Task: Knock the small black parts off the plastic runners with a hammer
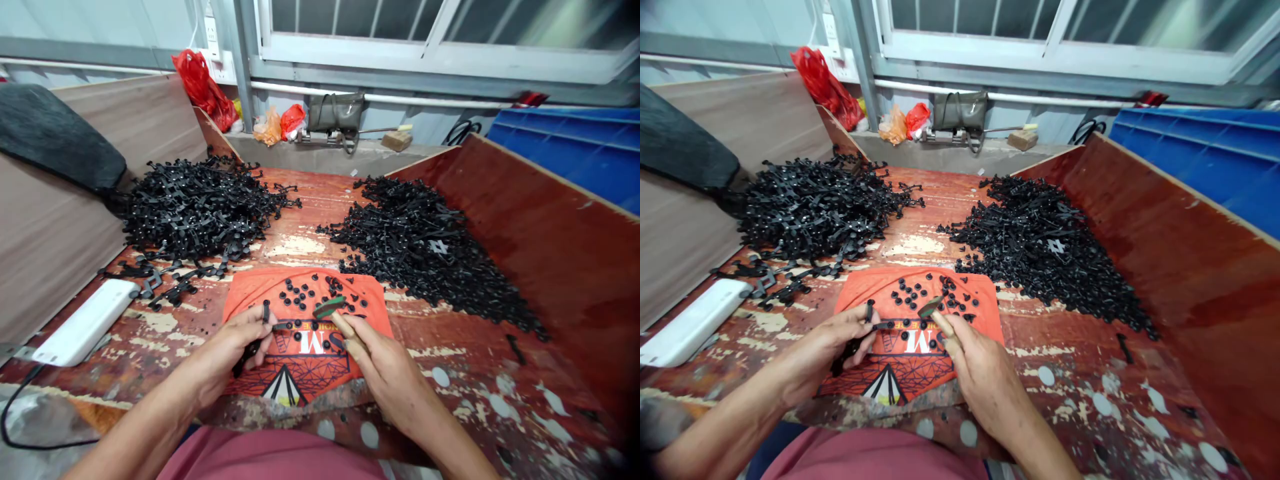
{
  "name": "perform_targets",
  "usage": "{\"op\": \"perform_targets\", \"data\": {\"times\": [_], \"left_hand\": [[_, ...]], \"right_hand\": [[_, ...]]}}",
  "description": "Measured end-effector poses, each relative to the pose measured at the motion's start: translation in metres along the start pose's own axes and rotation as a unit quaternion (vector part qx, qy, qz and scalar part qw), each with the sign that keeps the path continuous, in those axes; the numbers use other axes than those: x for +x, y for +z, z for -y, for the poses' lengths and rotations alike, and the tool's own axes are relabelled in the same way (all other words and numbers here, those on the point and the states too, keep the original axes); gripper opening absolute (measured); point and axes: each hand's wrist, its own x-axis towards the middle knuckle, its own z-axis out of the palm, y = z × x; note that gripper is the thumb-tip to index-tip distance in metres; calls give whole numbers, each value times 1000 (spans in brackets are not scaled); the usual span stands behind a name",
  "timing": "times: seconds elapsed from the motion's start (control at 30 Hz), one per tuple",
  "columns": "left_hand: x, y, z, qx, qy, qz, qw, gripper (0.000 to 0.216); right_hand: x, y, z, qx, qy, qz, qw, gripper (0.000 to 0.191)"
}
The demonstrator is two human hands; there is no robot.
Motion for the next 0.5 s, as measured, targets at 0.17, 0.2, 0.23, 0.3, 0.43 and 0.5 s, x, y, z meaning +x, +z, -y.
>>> {"op": "perform_targets", "data": {"times": [0.17,0.2,0.23,0.3,0.43,0.5], "left_hand": [[5,8,13,65,23,-9,998,40],[7,9,16,82,18,-17,996,41],[9,10,20,92,7,-25,995,41],[14,12,26,100,-18,-34,994,40],[19,15,30,91,-35,-37,995,38],[20,17,29,99,-38,-42,993,37]], "right_hand": [[-10,4,-3,5,-10,-21,1000,39],[-12,5,-4,3,-12,-21,1000,39],[-14,5,-4,0,-13,-20,1000,40],[-17,6,-6,-6,-15,-16,1000,40],[-19,7,-7,-19,-14,-17,1000,41],[-18,8,-8,-19,-18,-16,1000,41]]}}
